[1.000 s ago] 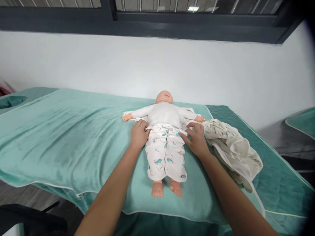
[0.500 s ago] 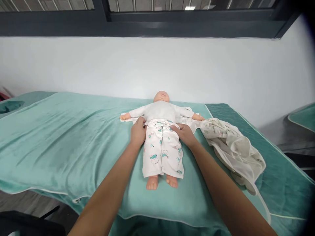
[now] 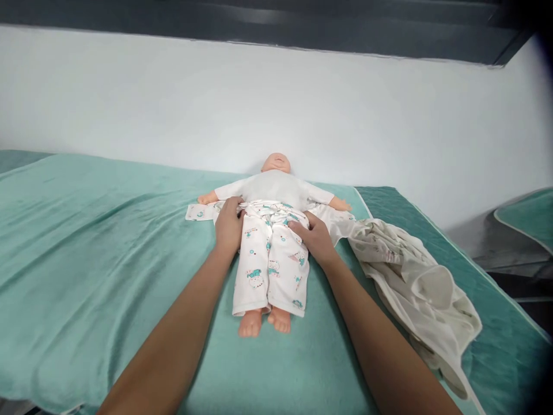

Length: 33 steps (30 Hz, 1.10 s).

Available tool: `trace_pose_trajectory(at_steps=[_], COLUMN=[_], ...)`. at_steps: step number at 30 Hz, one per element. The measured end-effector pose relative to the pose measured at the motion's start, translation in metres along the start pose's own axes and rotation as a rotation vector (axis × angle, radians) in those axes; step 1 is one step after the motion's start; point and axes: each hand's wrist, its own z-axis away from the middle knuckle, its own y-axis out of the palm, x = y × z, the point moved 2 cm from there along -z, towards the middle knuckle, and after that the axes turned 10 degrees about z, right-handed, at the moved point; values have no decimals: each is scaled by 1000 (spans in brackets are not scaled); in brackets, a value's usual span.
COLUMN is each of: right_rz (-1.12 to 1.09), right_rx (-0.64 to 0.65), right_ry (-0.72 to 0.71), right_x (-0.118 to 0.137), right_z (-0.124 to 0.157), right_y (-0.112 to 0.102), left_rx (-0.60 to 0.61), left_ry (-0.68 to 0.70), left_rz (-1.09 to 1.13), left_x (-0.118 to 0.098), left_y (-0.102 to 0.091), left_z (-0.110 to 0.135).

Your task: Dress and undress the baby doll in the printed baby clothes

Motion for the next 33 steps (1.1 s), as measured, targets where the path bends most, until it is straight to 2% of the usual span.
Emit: trace_pose_trajectory(at_steps=[3,7,10,15,19,24,27,30,33], right_rz=[27,53,79,111,117,118,158,206,235], right_rx=[-4,-30,-63,-108,-116,22,40,39,15], right_ry=[23,18,20,19,23,16,-21,-38,7], right_x=[-2,-3,-5,-2,10,28,36,41,41], right_z=[0,2,4,9,34,108,144,155,145], right_y=[0,0,0,1,-4,-8,-7,-3,2], left_rx=[7,33,61,128,136,118,103,89,76], left_ry=[85,105,80,32,-2,-13,8,24,30], left_rz=[73,159,177,125,59,2,24,23,-6], left_x=[-3,-7,-14,-34,-44,-45,-45,-43,-41], left_y=[-3,-11,-23,-46,-56,-56,-55,-52,-47], left_z=[0,13,37,96,125,127,124,122,117])
